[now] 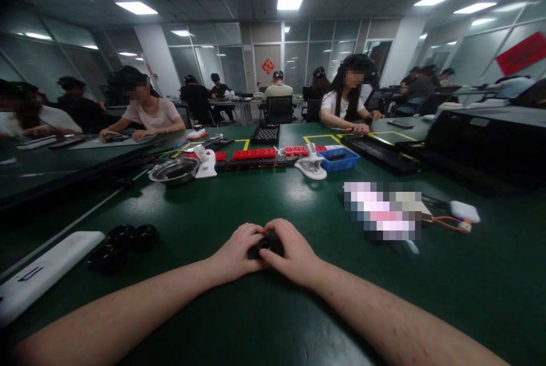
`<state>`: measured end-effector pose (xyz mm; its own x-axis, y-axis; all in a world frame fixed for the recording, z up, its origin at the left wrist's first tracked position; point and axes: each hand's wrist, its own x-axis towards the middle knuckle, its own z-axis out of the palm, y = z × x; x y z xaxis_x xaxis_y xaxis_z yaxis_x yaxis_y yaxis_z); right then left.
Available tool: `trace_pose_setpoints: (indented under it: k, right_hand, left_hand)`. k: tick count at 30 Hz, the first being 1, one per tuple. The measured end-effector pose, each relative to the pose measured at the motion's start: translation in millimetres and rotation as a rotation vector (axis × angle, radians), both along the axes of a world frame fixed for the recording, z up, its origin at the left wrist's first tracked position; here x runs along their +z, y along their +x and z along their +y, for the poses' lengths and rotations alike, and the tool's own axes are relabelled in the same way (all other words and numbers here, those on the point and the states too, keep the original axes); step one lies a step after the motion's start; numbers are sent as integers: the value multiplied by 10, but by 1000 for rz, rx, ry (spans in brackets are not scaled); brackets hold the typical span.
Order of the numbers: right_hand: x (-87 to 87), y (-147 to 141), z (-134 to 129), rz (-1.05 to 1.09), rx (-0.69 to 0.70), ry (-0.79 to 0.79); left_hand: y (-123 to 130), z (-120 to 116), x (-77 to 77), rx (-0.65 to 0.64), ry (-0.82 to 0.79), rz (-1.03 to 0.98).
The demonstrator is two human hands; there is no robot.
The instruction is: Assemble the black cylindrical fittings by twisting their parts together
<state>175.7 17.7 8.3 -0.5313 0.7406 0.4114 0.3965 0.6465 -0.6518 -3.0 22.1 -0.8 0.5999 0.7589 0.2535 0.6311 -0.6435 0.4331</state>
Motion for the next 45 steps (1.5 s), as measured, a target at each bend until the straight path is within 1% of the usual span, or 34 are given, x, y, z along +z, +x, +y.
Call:
trace_pose_setpoints:
  k: [2,3,7,9,11,14,15,17,20,22,24,28,30,32,35,37,38,42,43,45]
  right_hand:
    - [-9,-3,11,-14,-41,1]
    - [-7,-2,17,-19,-27,3]
    - [13,16,26,-15,135,8]
    - [7,22,25,-7,163,6]
    - [-12,20,25,-2,113,-7]
    - [-37,9,29,-8,-16,-26]
    - [-38,6,31,-13,-39,-22]
    - [-25,6,29,-17,-19,-8]
    - [14,16,15,-7,112,3]
    - [32,21,6,8,168,-1]
    - [29,21,5,16,157,-10]
    - [-15,13,27,-10,21,-38]
    - [-23,10,36,-24,-26,-32]
    - [-8,10,35,-25,-8,-17]
    - [31,15,17,-12,101,-8]
    - [41,18,4,0,134,-8]
    - [38,18,0,4,123,-14]
    - [16,8,8,-19,-3,-38]
    - [17,5,12,-26,-11,-34]
    - [26,2,18,-26,37,-20]
  left_hand:
    - [-2,0,1,-1,2,0]
    - [-3,1,-1,3,0,3]
    - [-6,9,-18,19,-18,18]
    - [-3,11,-22,21,-15,18]
    - [2,10,-19,15,-6,14]
    - [9,5,-14,2,0,0]
    - [9,5,-16,1,-2,-3]
    - [7,7,-28,2,-9,-2]
    - [4,15,-51,14,-10,7]
    - [8,17,-56,19,-3,8]
    - [15,15,-46,18,1,6]
    - [26,1,-5,13,-11,-2]
    - [24,-5,10,9,-18,-4]
    - [19,-9,15,9,-26,-1]
    - [11,-8,5,14,-34,10]
    - [8,-2,-5,16,-29,12]
    - [7,1,-8,15,-24,12]
    - [3,6,-3,4,-16,15]
    - [2,5,-2,4,-17,16]
    - [1,4,-5,7,-23,18]
